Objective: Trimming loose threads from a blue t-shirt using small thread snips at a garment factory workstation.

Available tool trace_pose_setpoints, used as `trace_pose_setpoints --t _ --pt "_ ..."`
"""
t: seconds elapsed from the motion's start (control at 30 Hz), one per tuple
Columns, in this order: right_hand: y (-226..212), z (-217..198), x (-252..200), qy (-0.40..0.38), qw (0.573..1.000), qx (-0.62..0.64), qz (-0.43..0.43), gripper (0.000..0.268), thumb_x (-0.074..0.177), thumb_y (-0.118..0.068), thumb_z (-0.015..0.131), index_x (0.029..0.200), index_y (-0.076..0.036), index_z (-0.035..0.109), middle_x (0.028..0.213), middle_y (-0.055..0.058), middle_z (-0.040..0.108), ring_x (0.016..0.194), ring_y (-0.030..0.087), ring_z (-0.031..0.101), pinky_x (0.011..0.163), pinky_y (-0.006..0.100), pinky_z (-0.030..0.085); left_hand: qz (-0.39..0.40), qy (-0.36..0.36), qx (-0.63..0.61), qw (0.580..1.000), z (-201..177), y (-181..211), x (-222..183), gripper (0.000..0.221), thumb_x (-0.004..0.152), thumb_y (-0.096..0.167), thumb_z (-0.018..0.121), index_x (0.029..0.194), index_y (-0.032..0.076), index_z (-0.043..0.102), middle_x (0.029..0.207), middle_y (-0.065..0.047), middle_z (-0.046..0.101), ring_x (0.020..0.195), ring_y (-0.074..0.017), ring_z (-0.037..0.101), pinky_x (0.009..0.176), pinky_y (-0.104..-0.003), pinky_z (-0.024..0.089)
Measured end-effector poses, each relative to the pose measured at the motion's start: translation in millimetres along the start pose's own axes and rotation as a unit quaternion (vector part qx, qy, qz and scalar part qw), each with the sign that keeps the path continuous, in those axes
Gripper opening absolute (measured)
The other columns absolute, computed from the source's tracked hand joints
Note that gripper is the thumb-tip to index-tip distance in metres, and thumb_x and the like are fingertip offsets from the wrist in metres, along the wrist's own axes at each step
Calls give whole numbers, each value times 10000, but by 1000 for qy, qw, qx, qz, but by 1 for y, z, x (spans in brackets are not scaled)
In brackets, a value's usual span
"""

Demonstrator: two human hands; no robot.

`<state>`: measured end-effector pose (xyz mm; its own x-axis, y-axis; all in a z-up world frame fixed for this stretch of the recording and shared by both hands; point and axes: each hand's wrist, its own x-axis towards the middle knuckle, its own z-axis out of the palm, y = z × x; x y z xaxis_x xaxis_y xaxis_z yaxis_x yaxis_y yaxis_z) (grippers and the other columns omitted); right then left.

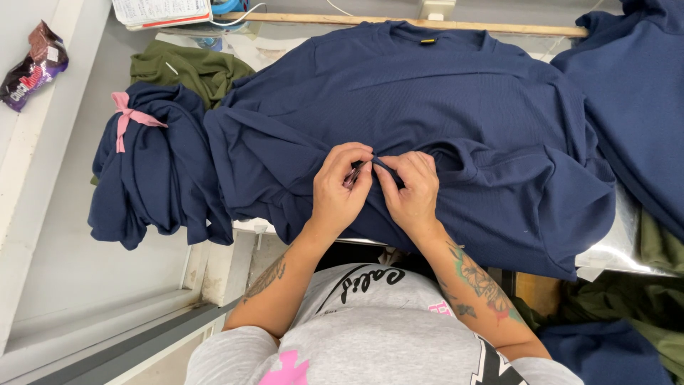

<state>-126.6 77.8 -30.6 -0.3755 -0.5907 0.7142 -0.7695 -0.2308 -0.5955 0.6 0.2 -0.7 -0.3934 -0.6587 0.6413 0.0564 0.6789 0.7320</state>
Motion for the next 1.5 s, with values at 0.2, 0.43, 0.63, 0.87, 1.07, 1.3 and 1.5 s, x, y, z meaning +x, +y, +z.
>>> trace_pose_setpoints --t 0.2,0.43,0.63,0.87,1.07,1.3,1.5 --pt "-3 -2 2 -4 1000 1 9 55 978 -134 762 1010 -91 776 763 28 644 718 222 651 859 387 499 -5 5 35 999 -1 -1 -4 155 929 20 681 1059 104 688 1094 -51 670 921 -263 709 735 -376 633" --pt "-1 -3 1 -7 999 23 35 46 958 -115 781 999 -95 787 738 19 648 708 202 648 888 360 488 -21 18 50 998 -1 -1 -8 167 921 38 697 1062 127 681 1037 -29 599 773 -230 662 629 -351 603" --pt "-1 -4 3 -6 998 27 48 53 936 -99 801 987 -89 795 698 21 632 697 204 653 893 356 494 -21 21 66 997 -1 -6 -17 209 924 108 734 1120 148 672 915 12 519 663 -180 589 555 -285 552" --pt "0 -4 3 -15 997 35 61 43 931 -101 802 973 -95 798 673 19 611 706 204 658 891 340 495 35 27 75 996 6 -7 -20 190 873 4 719 1019 123 745 774 7 568 581 -165 610 482 -223 539" --pt "8 -2 -1 -15 997 32 63 42 912 -91 814 948 -95 794 659 20 600 696 202 655 887 335 497 53 39 97 993 8 0 -10 143 875 29 756 992 110 747 744 4 574 586 -166 632 504 -243 556" --pt "8 1 -4 -2 1000 -1 30 69 890 -55 825 943 -51 781 666 61 611 671 236 647 866 373 517 73 33 139 987 8 2 -6 131 839 44 780 927 135 744 705 31 562 567 -151 630 539 -248 555" --pt "7 4 -4 19 999 -44 -23 14 929 -63 786 943 -67 786 686 43 609 663 261 636 811 387 520 120 13 202 972 12 -15 -15 110 817 40 732 897 114 726 704 41 518 569 -146 617 592 -247 550"
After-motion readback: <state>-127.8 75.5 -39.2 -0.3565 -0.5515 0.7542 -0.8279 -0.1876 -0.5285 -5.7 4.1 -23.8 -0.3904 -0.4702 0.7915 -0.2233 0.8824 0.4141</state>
